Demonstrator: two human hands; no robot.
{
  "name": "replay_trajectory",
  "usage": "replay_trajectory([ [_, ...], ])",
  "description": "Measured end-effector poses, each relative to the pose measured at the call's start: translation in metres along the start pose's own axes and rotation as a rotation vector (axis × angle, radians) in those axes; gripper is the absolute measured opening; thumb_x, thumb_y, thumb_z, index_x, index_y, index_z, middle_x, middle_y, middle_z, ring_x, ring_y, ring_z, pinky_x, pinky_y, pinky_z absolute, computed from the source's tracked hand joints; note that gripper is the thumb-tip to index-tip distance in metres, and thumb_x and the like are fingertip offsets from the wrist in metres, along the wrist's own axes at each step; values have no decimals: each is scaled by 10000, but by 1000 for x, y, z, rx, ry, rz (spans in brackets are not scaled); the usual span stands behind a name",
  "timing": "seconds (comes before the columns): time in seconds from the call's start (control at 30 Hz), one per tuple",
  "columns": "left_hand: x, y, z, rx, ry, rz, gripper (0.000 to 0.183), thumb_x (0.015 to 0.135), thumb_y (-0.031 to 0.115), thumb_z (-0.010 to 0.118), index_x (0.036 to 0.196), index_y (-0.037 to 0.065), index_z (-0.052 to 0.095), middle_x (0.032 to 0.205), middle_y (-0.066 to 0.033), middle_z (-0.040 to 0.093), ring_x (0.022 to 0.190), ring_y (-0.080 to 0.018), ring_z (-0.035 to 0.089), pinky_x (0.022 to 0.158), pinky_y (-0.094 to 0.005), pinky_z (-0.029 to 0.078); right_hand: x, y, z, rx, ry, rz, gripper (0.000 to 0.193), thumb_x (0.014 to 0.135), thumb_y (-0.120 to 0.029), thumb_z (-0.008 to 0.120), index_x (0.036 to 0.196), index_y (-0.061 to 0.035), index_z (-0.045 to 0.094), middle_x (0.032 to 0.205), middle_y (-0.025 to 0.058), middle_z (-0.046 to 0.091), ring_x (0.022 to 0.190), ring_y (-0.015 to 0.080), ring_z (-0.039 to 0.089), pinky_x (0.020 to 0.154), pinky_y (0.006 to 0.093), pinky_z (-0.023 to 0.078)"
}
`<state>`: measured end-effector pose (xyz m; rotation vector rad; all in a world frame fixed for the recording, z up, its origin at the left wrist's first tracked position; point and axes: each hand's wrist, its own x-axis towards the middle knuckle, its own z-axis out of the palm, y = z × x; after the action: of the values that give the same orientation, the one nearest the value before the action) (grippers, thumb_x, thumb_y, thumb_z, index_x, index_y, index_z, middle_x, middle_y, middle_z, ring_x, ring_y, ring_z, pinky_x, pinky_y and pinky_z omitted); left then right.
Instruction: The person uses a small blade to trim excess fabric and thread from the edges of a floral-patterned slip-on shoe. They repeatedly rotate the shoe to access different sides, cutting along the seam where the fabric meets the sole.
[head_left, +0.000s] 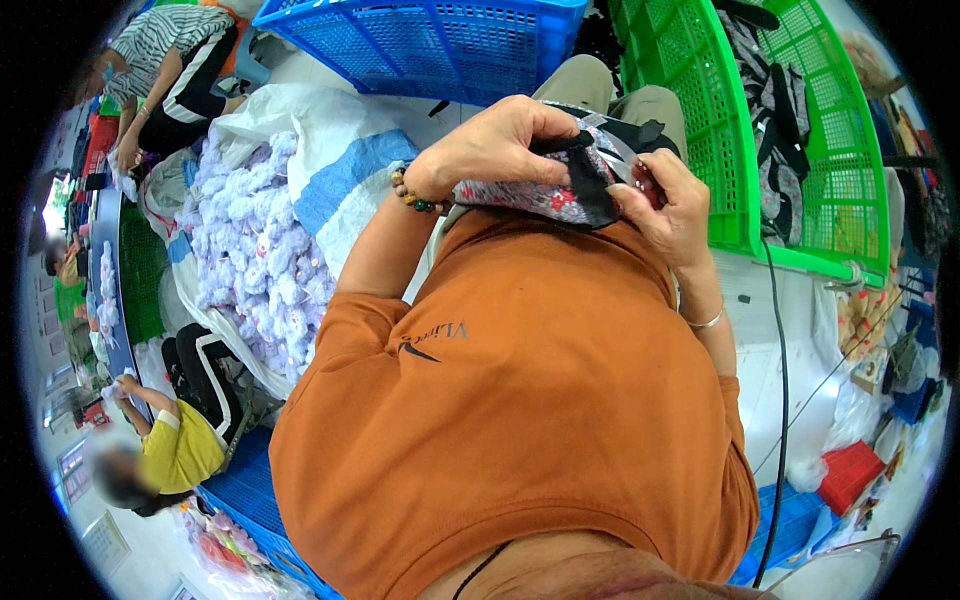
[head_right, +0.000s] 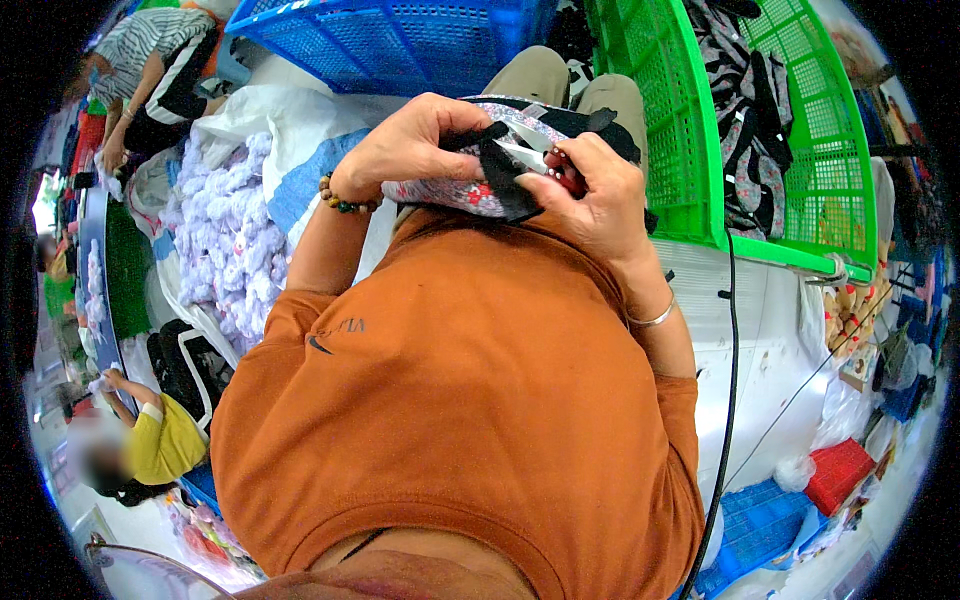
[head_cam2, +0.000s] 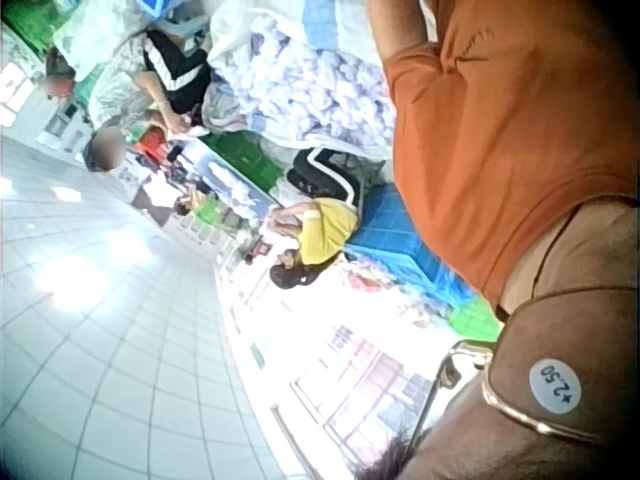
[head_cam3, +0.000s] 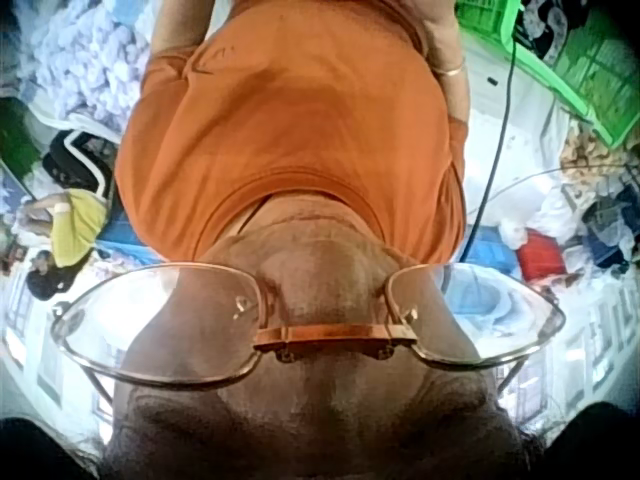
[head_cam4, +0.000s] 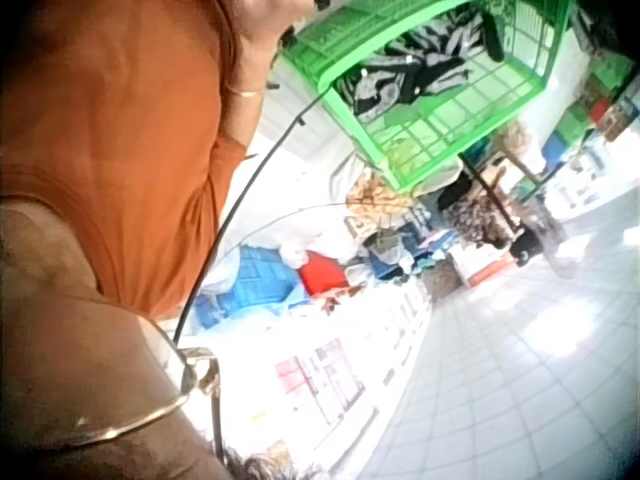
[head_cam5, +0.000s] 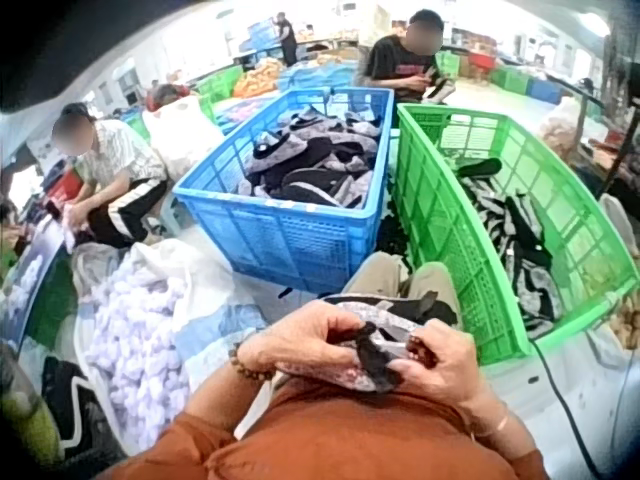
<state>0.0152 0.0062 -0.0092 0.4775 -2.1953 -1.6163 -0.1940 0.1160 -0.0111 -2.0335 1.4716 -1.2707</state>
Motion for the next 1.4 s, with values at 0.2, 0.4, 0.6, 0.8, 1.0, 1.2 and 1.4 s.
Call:
replay_trajectory([
  [0.2, -3, -9, 9, -92, 10, -91, 251, 703, 123, 755, 860, -18, 620, 733, -6, 557, 696, -70, 473, 639, -246, 424, 1, -1, -5, -173, -15, -49, 367, 672, -284, 801, 842, -27, 604, 717, 67, 564, 558, 197, 565, 489, 277, 447],
  [0.4, -1, -11, 16, -236, -6, -164, 248, 713, 73, 750, 904, -23, 623, 789, 24, 582, 740, -46, 497, 667, -213, 432, 2, -5, -1, -119, -93, 1, 272, 680, -179, 764, 848, -39, 602, 721, 75, 565, 583, 212, 586, 510, 304, 462],
  [0.6, -3, -15, 19, -253, 19, -173, 286, 721, 36, 753, 968, -17, 619, 831, 25, 607, 791, -50, 531, 730, -209, 456, 15, 14, -20, -103, 48, 72, 139, 733, -70, 648, 859, -28, 605, 735, 100, 578, 637, 263, 591, 566, 325, 473],
  [0.8, -7, -32, 23, -349, 78, -137, 261, 759, -1, 718, 1000, 12, 618, 924, 6, 639, 832, -53, 590, 729, -201, 489, 25, 32, -22, -510, 248, 72, 260, 773, -254, 716, 897, -41, 632, 717, 74, 575, 601, 207, 587, 543, 316, 465],
  [1.0, -5, -22, 25, -468, 64, -200, 256, 771, 73, 739, 979, -14, 618, 860, 14, 622, 763, -36, 543, 685, -185, 459, 8, 12, -17, -337, 1, -77, 330, 743, -345, 743, 783, -45, 612, 685, 72, 548, 542, 218, 554, 490, 300, 435],
  [1.2, -5, -17, 29, -383, 229, -174, 140, 849, 141, 662, 900, 11, 669, 834, 15, 634, 725, -38, 552, 653, -179, 446, 3, 11, -16, -191, -91, 26, 329, 700, -334, 771, 736, -49, 609, 659, 65, 539, 532, 213, 537, 484, 302, 426],
  [1.4, -5, -29, 33, -591, 309, -224, 144, 872, 173, 636, 858, 37, 683, 692, 56, 553, 600, -13, 435, 518, -160, 326, -2, 14, -14, -204, -112, 49, 330, 703, -332, 771, 741, -45, 612, 658, 71, 537, 534, 223, 530, 485, 306, 419],
])
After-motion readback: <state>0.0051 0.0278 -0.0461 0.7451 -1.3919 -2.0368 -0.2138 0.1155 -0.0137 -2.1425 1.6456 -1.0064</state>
